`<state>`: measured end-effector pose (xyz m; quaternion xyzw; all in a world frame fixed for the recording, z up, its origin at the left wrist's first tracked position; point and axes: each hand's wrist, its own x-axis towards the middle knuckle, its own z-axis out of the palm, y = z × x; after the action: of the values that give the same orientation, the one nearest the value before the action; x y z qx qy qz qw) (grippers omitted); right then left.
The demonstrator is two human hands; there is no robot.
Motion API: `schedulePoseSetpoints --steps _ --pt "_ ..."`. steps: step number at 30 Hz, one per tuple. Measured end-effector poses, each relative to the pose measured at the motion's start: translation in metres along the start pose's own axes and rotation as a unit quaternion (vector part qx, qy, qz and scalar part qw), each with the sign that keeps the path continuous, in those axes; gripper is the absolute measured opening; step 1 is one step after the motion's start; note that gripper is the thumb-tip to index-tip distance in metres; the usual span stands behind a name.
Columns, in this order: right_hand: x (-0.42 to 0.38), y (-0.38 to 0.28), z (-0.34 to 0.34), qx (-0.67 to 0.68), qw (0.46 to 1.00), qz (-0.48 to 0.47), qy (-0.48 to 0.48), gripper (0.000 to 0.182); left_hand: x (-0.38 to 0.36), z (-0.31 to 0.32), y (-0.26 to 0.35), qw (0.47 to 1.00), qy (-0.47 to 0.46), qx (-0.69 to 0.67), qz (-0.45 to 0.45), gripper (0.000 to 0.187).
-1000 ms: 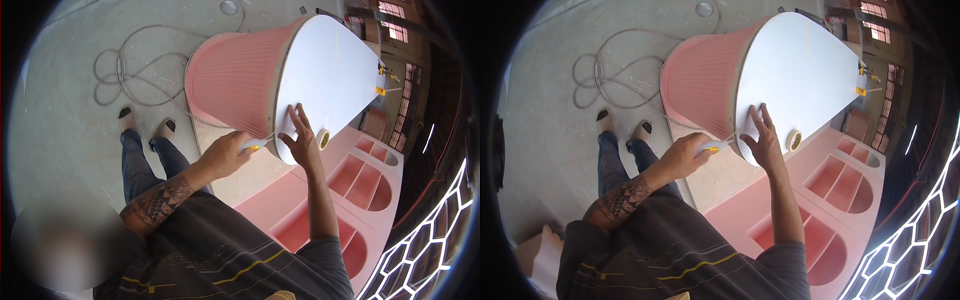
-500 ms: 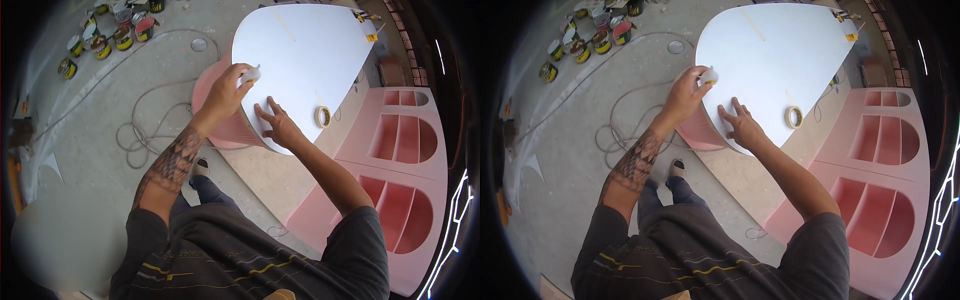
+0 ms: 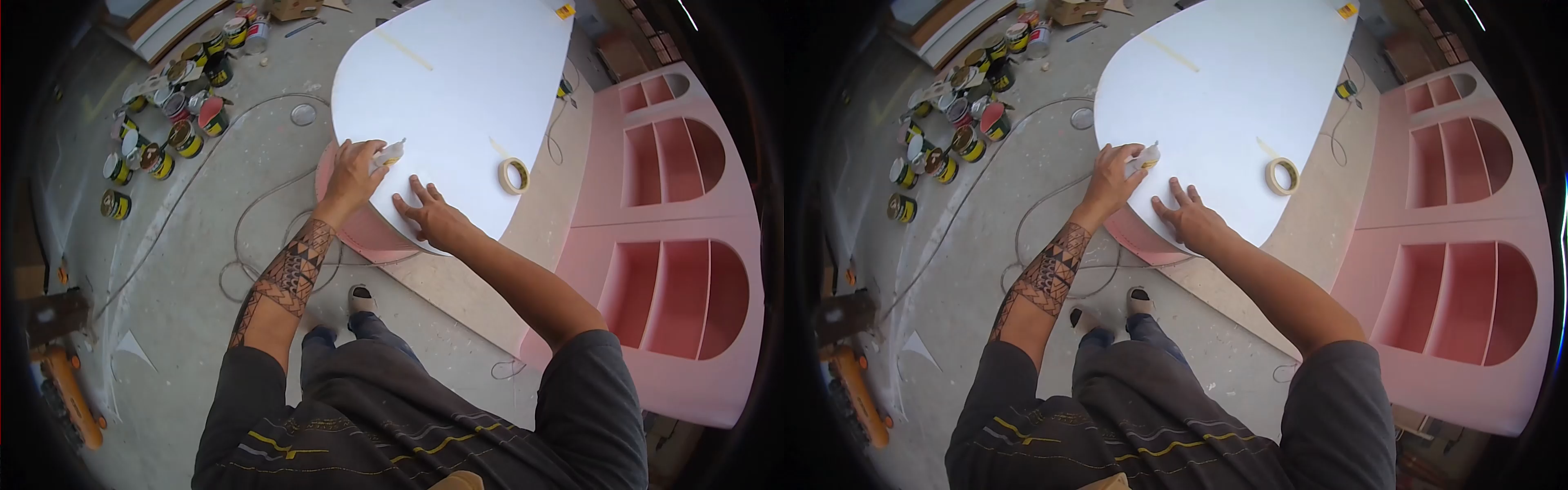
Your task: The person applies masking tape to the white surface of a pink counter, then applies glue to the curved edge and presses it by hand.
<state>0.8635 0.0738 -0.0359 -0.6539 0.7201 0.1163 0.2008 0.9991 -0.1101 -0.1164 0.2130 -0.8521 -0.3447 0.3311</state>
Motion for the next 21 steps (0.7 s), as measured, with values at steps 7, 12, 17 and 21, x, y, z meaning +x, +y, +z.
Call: schedulePoseSetpoints --steps 7,12,17,21 --pt "0.000 -0.005 -0.002 -0.025 1.000 0.001 -0.003 0.083 -0.014 -0.031 0.037 0.985 0.154 -0.079 -0.024 0.062" --pt "0.008 0.012 0.022 0.058 0.998 -0.023 0.025 0.059 0.000 -0.028 0.137 0.978 0.009 -0.165 0.130 0.039" --pt "0.027 0.030 0.097 -0.159 0.944 -0.101 0.273 0.065 0.080 0.106 0.164 0.947 -0.259 -0.113 0.152 0.038" --pt "0.032 0.014 0.083 -0.082 0.991 -0.029 0.107 0.071 0.103 0.200 0.147 0.920 -0.279 0.101 0.256 0.034"
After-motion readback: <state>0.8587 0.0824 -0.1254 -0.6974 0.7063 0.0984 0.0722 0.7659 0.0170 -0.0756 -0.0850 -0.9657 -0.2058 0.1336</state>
